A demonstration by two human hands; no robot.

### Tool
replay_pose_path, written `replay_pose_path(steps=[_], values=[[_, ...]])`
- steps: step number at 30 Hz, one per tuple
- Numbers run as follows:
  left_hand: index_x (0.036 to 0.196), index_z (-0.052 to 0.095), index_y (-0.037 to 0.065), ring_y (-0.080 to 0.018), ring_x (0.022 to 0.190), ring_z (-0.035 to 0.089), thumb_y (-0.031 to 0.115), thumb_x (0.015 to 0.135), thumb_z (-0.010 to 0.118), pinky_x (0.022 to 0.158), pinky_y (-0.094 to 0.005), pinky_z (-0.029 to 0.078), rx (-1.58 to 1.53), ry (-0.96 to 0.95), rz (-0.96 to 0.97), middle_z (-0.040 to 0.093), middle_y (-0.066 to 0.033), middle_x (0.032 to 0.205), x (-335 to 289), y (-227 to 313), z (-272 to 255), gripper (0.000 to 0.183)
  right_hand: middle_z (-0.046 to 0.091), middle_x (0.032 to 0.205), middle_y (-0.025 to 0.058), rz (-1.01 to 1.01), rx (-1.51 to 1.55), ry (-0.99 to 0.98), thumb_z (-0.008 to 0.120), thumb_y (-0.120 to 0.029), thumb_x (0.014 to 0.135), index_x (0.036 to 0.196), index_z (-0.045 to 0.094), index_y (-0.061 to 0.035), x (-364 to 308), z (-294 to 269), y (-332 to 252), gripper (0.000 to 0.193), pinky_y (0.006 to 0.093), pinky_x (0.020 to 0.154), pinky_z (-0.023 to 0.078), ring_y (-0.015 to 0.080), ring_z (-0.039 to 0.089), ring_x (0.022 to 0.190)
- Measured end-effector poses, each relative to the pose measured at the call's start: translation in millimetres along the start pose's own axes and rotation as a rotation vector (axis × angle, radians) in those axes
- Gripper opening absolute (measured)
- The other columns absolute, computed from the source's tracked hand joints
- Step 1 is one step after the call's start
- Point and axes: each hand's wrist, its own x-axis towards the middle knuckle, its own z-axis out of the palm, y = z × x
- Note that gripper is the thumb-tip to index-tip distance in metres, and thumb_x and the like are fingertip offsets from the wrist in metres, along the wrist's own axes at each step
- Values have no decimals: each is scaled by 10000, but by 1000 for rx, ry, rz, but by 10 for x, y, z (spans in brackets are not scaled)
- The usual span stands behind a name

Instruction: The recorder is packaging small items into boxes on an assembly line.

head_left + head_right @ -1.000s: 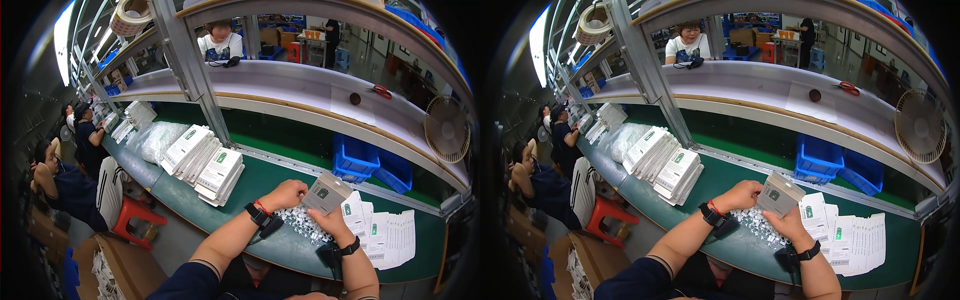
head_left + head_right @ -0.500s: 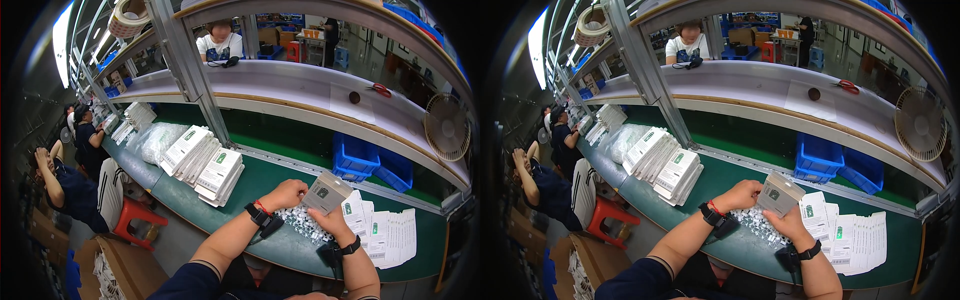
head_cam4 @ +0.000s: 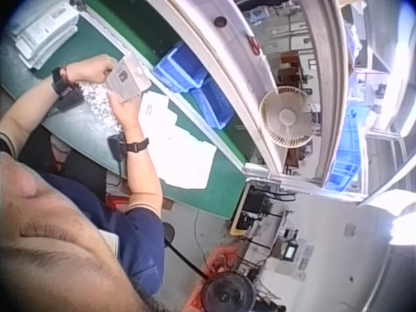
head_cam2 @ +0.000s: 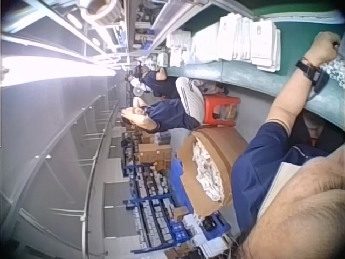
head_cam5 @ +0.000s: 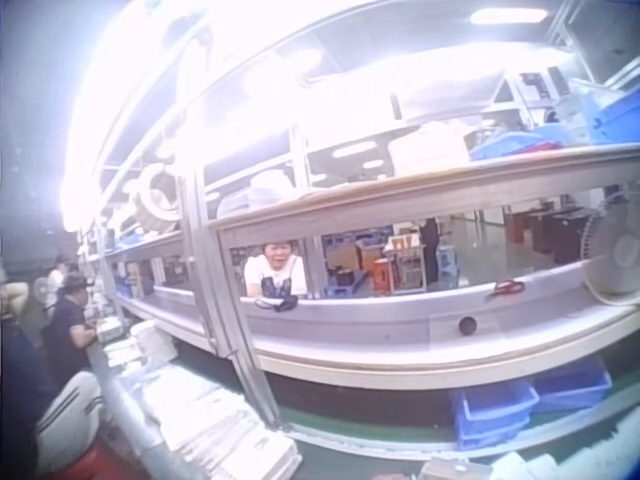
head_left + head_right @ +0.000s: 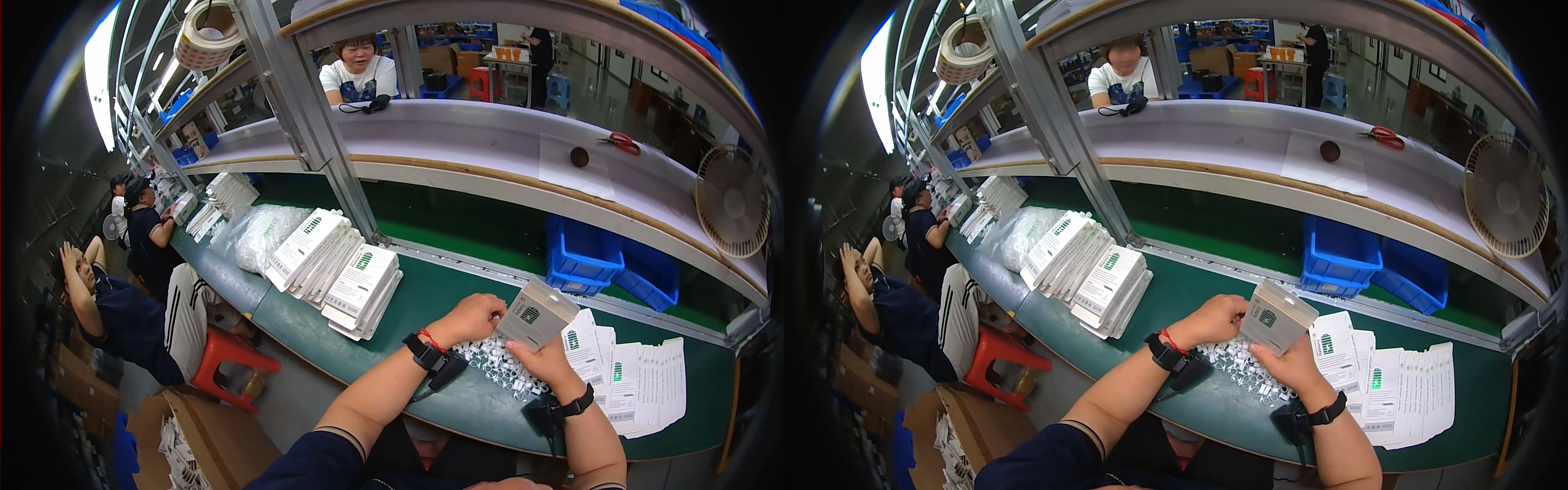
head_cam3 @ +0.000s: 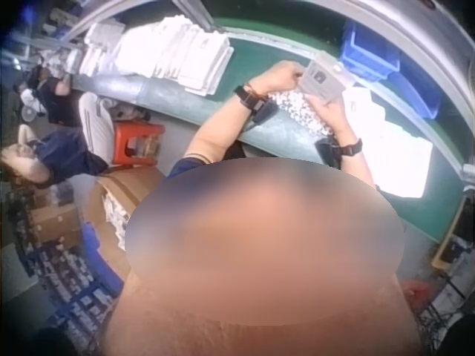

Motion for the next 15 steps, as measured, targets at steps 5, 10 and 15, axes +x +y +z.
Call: replay_pose_path(steps=[5,10,15], values=[[829,659,44,-345,812,611,62,745,619,705,-429,490,14,-1,-5,643,-138,851,0,10,-8,95,659,1030,125,-3,10,6,753,-111,753,1104,609,13,-1,2,-19,399,340,813,510,215,635,944],[827,661,46,-346,820,612,60,742,616,711,-431,491,19,-1,2,645,-139,847,-4,-28,11,97,661,1029,122,-7,23,2,750,-108,755,1101,613,13,-1,8,-29,391,338,813,509,212,636,944],[828,661,42,-346,822,612,57,738,614,713,-429,493,20,0,2,648,-139,852,3,-6,11,103,685,1009,160,-2,-24,14,745,-123,744,1104,623,17,-6,2,-9,405,342,802,524,250,671,928]])
